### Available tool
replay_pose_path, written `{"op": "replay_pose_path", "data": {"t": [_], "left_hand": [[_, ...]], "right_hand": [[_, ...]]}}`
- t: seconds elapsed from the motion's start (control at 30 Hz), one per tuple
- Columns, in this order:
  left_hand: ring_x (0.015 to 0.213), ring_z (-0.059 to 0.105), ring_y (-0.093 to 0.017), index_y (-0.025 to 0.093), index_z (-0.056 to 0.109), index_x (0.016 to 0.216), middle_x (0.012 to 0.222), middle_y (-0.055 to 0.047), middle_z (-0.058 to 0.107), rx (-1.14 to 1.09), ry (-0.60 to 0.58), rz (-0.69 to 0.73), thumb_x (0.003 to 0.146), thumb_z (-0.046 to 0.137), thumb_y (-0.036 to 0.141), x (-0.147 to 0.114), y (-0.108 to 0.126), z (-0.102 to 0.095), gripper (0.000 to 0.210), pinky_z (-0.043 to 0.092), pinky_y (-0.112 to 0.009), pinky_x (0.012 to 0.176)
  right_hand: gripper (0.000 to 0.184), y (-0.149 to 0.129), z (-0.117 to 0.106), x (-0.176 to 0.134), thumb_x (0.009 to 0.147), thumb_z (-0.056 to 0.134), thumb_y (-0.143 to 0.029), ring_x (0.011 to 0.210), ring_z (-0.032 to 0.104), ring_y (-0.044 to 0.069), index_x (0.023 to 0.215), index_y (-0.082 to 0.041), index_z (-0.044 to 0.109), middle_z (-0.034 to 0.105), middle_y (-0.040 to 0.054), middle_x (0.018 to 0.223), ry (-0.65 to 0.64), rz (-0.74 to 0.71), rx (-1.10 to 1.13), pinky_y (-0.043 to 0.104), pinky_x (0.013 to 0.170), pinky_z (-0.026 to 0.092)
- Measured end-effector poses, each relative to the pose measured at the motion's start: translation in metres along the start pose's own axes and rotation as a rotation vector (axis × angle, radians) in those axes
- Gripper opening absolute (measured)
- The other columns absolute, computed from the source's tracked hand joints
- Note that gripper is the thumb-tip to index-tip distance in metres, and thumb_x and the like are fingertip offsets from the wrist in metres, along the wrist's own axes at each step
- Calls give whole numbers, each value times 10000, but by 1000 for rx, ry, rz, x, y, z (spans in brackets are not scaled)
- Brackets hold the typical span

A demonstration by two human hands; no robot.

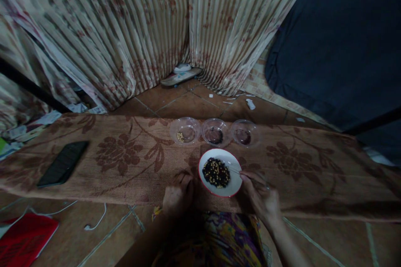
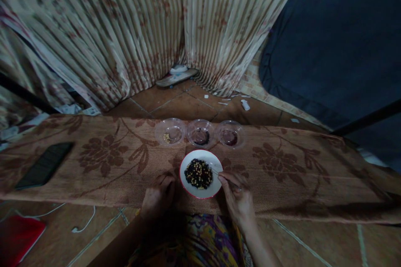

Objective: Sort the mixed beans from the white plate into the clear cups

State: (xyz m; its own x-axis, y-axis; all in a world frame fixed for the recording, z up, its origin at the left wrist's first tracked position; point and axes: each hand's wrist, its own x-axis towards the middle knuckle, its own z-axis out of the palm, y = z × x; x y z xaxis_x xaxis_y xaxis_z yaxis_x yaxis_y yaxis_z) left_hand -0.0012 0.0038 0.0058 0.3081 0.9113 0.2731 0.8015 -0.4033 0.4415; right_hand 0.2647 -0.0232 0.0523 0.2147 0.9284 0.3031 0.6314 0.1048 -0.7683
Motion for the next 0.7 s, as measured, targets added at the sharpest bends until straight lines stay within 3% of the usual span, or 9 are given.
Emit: {"op": "replay_pose_path", "data": {"t": [0.27, 0.5, 0.6, 0.7], "left_hand": [[792, 598, -150, 230, 568, 846, 836, -30, 628, 5, 16, 0, 929, 430, 204, -2, 1, 3, 163, 495, -262, 703], [776, 596, -154, 224, 575, 843, 822, -34, 628, 29, 15, -9, 890, 476, 154, -3, 2, 3, 130, 496, -274, 708], [770, 594, -157, 225, 579, 844, 815, -33, 623, 35, 34, -5, 890, 483, 159, -3, 2, 3, 125, 491, -274, 693], [765, 597, -154, 222, 582, 850, 812, -32, 620, 32, 53, -4, 884, 482, 150, -3, 2, 4, 127, 485, -267, 687]], "right_hand": [[194, -35, 15, 39, 877, 600, -390, 925, 662, 234, 944, -260, 727, 731, 55, 975, -6, -125, 63, 389, 844, 508], [206, -85, 63, 101, 899, 561, -359, 906, 667, 213, 882, -242, 729, 734, 43, 892, -34, -313, 192, 344, 851, 507], [251, -92, 80, 116, 914, 527, -377, 860, 680, 200, 861, -225, 720, 735, 46, 881, -88, -300, 217, 317, 809, 519], [250, -93, 83, 115, 907, 536, -381, 862, 685, 198, 873, -212, 717, 738, 50, 898, -57, -260, 255, 305, 796, 526]]}}
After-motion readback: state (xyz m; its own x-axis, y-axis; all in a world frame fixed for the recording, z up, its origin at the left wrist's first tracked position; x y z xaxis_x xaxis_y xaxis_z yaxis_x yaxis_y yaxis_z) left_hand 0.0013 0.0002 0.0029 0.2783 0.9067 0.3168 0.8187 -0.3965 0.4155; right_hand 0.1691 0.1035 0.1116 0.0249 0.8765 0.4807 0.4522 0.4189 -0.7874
